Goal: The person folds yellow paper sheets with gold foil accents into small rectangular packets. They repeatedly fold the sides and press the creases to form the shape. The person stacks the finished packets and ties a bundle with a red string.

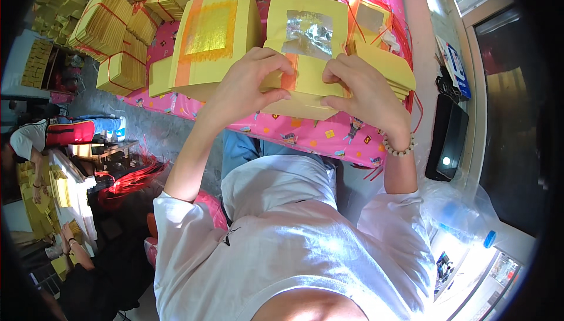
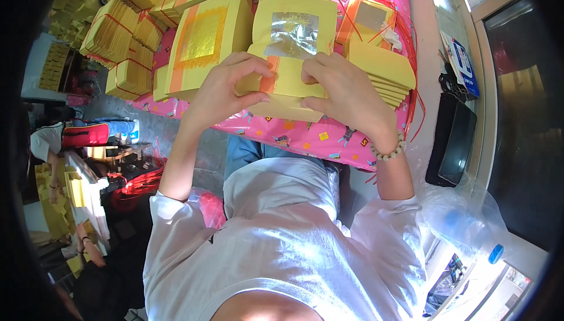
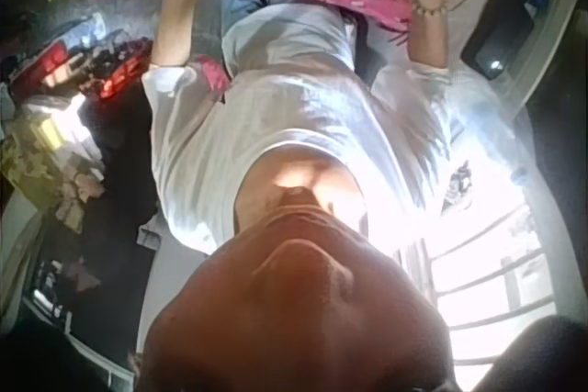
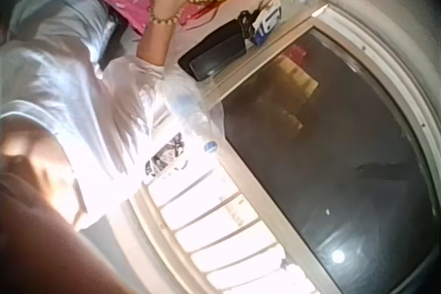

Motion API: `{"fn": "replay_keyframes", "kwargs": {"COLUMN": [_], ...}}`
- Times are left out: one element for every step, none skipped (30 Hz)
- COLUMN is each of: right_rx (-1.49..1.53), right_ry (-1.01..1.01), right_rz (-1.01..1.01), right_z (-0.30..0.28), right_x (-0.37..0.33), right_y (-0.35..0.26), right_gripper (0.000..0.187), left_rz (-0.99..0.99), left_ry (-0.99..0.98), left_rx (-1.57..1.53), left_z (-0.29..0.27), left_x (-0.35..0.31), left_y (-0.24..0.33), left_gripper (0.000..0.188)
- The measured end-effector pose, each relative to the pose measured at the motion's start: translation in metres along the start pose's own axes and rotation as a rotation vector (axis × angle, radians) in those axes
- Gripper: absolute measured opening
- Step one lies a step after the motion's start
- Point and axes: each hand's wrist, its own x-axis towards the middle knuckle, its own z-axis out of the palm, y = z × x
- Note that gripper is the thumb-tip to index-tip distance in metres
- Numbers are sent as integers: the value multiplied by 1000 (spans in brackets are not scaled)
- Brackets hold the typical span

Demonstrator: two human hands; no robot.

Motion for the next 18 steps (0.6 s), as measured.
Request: {"fn": "replay_keyframes", "kwargs": {"right_rx": [35, 69, 87, 105, 123, 191, 259, 327, 336, 345, 355, 340, 326, 311, 301, 291, 282, 280], "right_ry": [4, 8, 1, -6, -14, -27, -40, -53, -60, -67, -74, -73, -73, -72, -70, -69, -67, -62], "right_rz": [-8, -16, -11, -6, -1, 23, 48, 73, 80, 87, 94, 98, 101, 105, 103, 100, 98, 95], "right_z": [0, 0, -1, -1, -1, -2, -2, -2, -2, -2, -1, -1, 0, 0, 0, 0, 0, 0], "right_x": [-1, -2, -3, -2, -2, -1, 0, 1, 1, 1, 1, 1, 2, 2, 2, 2, 2, 3], "right_y": [2, 5, 7, 10, 12, 14, 15, 17, 18, 20, 21, 21, 20, 20, 20, 20, 20, 20], "right_gripper": [29, 28, 26, 24, 23, 21, 19, 17, 16, 15, 14, 14, 14, 13, 13, 13, 14, 14], "left_rz": [8, 16, 0, -15, -31, -23, -15, -8, -13, -18, -23, -32, -42, -51, -64, -77, -90, -85], "left_ry": [6, 12, -4, -21, -38, -45, -53, -61, -65, -69, -73, -69, -65, -61, -56, -50, -44, -39], "left_rx": [9, 17, 16, 14, 13, -12, -36, -60, -67, -74, -80, -89, -97, -105, -116, -127, -137, -131], "left_z": [-1, -2, -3, -5, -7, -8, -8, -9, -9, -10, -10, -10, -10, -9, -8, -7, -6, -6], "left_x": [-1, -2, -2, -2, -1, -1, 0, 1, 1, 1, 2, 1, 1, 0, 0, -1, -1, -1], "left_y": [-1, -2, -2, -2, -3, -6, -8, -10, -10, -10, -9, -9, -8, -8, -8, -9, -9, -9], "left_gripper": [33, 32, 30, 29, 28, 27, 25, 24, 23, 22, 21, 20, 19, 18, 17, 17, 16, 16]}}
